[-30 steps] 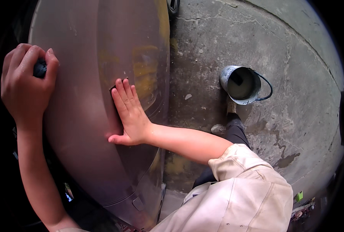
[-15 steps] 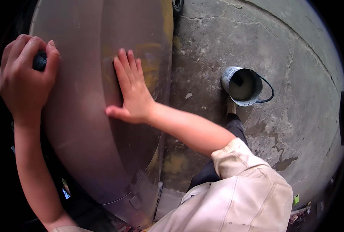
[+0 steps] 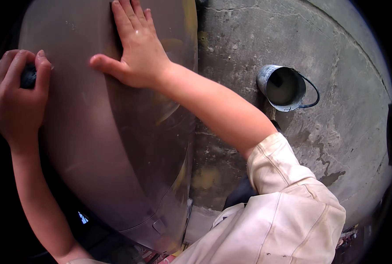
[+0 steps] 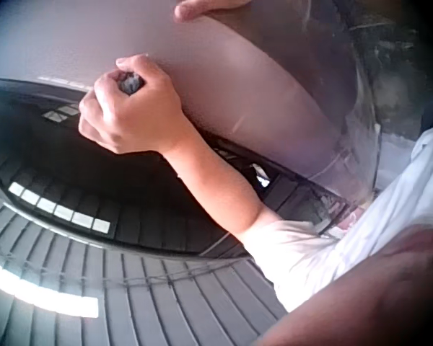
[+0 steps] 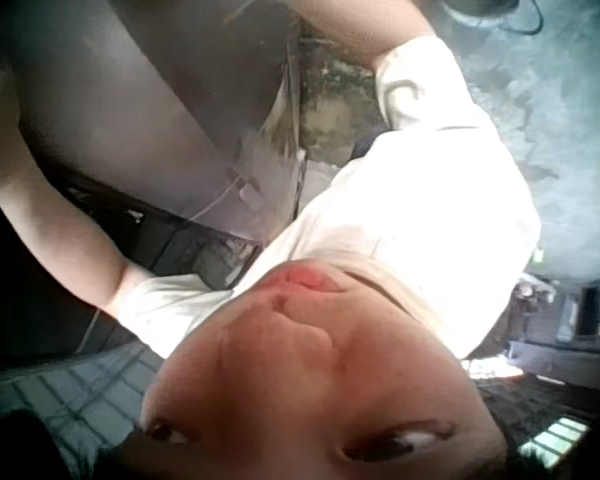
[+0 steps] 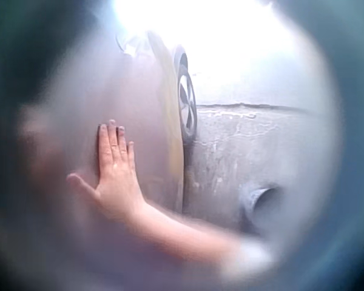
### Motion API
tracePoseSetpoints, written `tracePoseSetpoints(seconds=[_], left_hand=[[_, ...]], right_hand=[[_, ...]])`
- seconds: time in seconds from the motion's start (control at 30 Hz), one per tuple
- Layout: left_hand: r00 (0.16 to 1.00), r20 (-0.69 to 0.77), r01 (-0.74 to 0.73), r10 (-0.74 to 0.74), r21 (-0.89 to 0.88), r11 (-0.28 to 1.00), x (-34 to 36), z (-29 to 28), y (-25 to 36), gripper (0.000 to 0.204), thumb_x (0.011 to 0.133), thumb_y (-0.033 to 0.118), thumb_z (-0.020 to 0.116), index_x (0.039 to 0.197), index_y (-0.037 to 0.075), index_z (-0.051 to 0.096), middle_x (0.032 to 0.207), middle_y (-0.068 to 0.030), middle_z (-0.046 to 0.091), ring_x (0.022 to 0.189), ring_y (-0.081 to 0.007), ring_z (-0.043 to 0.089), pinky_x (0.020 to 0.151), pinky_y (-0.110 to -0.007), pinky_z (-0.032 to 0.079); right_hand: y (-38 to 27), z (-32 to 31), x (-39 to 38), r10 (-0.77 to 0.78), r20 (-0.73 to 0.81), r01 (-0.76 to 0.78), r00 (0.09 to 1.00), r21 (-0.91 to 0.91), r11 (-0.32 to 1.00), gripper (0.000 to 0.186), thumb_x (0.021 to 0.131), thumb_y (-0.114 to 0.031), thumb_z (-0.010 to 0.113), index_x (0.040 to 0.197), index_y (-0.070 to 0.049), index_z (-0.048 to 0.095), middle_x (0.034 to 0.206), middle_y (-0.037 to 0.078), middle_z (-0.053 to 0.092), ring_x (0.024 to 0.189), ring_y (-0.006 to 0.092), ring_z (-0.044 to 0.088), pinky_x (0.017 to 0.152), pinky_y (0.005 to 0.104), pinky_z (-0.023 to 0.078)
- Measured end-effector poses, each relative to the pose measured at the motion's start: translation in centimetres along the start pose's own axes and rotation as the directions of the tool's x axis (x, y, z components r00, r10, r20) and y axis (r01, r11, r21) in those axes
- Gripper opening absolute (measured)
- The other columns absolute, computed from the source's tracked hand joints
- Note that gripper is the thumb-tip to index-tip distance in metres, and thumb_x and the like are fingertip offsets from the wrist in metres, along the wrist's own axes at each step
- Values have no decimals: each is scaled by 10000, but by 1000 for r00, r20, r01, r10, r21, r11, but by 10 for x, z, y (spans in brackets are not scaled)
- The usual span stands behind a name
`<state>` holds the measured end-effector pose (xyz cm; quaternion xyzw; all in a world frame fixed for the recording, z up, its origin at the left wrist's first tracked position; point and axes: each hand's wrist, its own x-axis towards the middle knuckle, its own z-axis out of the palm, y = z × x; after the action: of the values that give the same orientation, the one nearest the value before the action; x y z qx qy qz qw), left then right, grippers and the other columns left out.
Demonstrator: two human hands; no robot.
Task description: The person sands a section of a car's side panel using a sanding block and a cloth. They repeatedly rub the surface, occasionally dipping the sanding block into a bucket of water and wiping the area with the cloth.
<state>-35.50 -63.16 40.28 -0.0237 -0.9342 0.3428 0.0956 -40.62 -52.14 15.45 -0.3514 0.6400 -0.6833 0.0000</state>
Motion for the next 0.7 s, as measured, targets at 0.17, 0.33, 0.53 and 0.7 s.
tracePoseSetpoints(seconds=[0.17,0.33,0.53,0.7], left_hand=[[994,-2,-107,108,83,991,4,0,0,192,903,268,729,775,147,653,898,48,687,936,-166,693,764,-323,561],[995,-45,-85,87,41,996,5,-2,2,186,884,226,741,758,127,647,876,24,682,918,-171,692,762,-324,558],[998,69,-4,3,9,1000,0,-4,5,144,909,206,753,856,89,689,977,-14,687,1007,-221,660,824,-334,546],[999,49,3,-4,6,1000,-1,2,6,147,915,210,759,862,91,691,996,-12,701,1002,-192,687,786,-306,559]], right_hand=[[-2,-2,-108,-2,161,11,987,-53,999,1290,728,-850,647,1626,-20,237,1703,230,168,1576,456,112,1208,684,123],[1,-6,-53,-100,114,110,988,-87,990,1269,743,-835,645,1613,-2,243,1687,236,211,1562,459,166,1195,698,147],[1,-5,-63,-13,109,17,994,-38,999,1282,722,-818,676,1618,-11,240,1703,228,160,1573,455,116,1186,716,128],[0,-12,-94,1,209,16,978,-78,997,1326,684,-853,661,1619,-13,240,1701,235,161,1576,450,114,1181,723,127]])
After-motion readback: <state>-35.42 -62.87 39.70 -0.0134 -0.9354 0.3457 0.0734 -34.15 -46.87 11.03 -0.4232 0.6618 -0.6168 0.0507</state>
